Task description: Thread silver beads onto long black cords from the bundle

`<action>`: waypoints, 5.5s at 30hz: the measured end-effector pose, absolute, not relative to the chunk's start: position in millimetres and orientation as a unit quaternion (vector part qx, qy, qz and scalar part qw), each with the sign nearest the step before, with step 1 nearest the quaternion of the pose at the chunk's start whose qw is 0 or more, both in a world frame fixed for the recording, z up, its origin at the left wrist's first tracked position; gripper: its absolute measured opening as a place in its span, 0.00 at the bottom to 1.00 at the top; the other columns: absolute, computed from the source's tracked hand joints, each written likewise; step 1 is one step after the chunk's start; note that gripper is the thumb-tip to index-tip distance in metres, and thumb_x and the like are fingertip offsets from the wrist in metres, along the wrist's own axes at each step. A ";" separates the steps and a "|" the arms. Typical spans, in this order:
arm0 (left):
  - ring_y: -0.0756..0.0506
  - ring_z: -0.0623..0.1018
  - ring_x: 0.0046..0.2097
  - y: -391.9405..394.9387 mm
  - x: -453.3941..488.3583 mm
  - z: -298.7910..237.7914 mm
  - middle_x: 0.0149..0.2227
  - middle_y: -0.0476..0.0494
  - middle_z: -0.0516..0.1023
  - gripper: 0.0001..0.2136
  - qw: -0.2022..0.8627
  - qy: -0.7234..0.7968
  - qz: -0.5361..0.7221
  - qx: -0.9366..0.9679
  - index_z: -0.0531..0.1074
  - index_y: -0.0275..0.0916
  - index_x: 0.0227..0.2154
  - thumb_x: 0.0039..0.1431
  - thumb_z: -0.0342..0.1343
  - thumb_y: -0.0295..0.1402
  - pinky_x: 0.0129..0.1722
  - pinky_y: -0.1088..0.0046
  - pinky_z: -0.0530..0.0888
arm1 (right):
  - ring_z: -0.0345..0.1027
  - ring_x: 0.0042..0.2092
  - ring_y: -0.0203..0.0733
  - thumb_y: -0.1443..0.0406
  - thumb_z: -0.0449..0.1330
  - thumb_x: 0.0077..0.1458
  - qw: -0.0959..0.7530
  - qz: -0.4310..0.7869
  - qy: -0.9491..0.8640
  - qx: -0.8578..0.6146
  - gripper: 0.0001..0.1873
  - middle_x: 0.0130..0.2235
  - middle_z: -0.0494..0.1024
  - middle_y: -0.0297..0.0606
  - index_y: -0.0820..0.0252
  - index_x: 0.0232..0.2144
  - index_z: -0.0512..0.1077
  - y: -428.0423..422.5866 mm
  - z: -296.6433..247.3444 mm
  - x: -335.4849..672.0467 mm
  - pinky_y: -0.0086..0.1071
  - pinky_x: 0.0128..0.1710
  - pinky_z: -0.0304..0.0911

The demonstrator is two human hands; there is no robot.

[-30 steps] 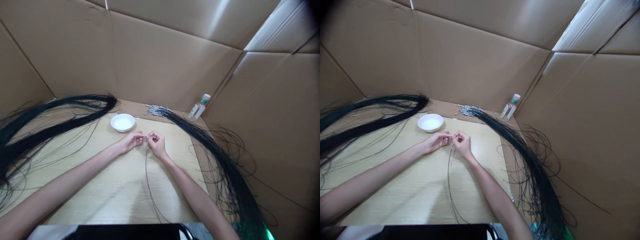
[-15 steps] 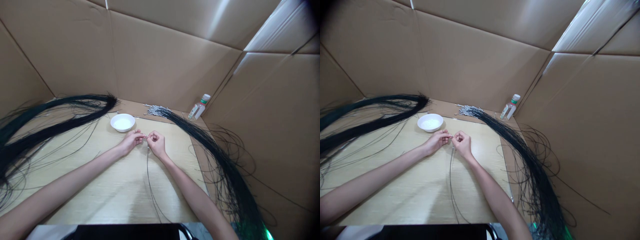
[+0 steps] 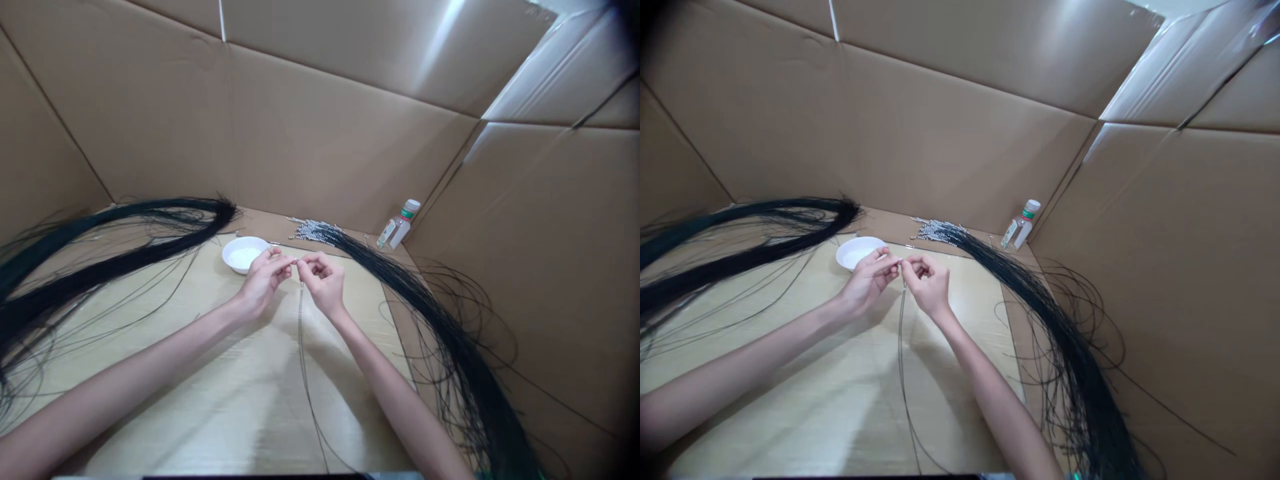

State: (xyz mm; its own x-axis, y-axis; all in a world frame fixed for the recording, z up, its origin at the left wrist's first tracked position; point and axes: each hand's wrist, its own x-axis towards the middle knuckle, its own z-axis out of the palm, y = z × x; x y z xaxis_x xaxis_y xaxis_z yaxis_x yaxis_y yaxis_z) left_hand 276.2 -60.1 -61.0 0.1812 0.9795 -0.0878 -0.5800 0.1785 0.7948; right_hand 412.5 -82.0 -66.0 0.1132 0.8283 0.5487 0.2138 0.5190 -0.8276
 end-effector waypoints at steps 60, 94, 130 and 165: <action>0.55 0.83 0.33 -137.8 258.1 23.3 0.30 0.52 0.81 0.09 0.769 0.238 0.542 0.239 0.67 0.37 0.36 0.64 0.60 0.18 0.32 0.87 0.81 | 0.56 0.20 0.28 0.71 0.64 0.54 0.601 0.292 -0.652 -0.358 0.06 0.19 0.69 0.26 0.60 0.26 0.74 -142.9 30.1 402.9 0.24 0.19 0.51; 0.52 0.78 0.35 -162.4 250.1 30.4 0.34 0.52 0.75 0.07 0.610 0.233 0.610 0.449 0.67 0.41 0.36 0.66 0.62 0.32 0.37 0.79 0.79 | 0.62 0.22 0.30 0.68 0.65 0.57 0.605 0.310 -0.626 -0.384 0.06 0.21 0.72 0.28 0.59 0.27 0.75 -172.6 41.4 387.1 0.24 0.21 0.58; 0.45 0.79 0.40 -287.3 196.5 -9.1 0.36 0.48 0.81 0.04 0.362 0.373 0.561 0.644 0.80 0.46 0.36 0.64 0.62 0.29 0.42 0.71 0.73 | 0.74 0.29 0.37 0.61 0.66 0.62 0.618 0.355 -0.513 -0.478 0.05 0.28 0.81 0.34 0.56 0.35 0.79 -318.1 0.1 344.7 0.27 0.28 0.66; 0.50 0.78 0.48 -282.8 212.5 -25.4 0.43 0.54 0.80 0.10 0.402 0.319 0.575 0.637 0.78 0.52 0.45 0.66 0.62 0.28 0.51 0.78 0.72 | 0.67 0.25 0.28 0.62 0.66 0.63 0.649 0.366 -0.484 -0.459 0.07 0.25 0.78 0.31 0.56 0.32 0.78 -315.8 -6.1 352.3 0.19 0.23 0.59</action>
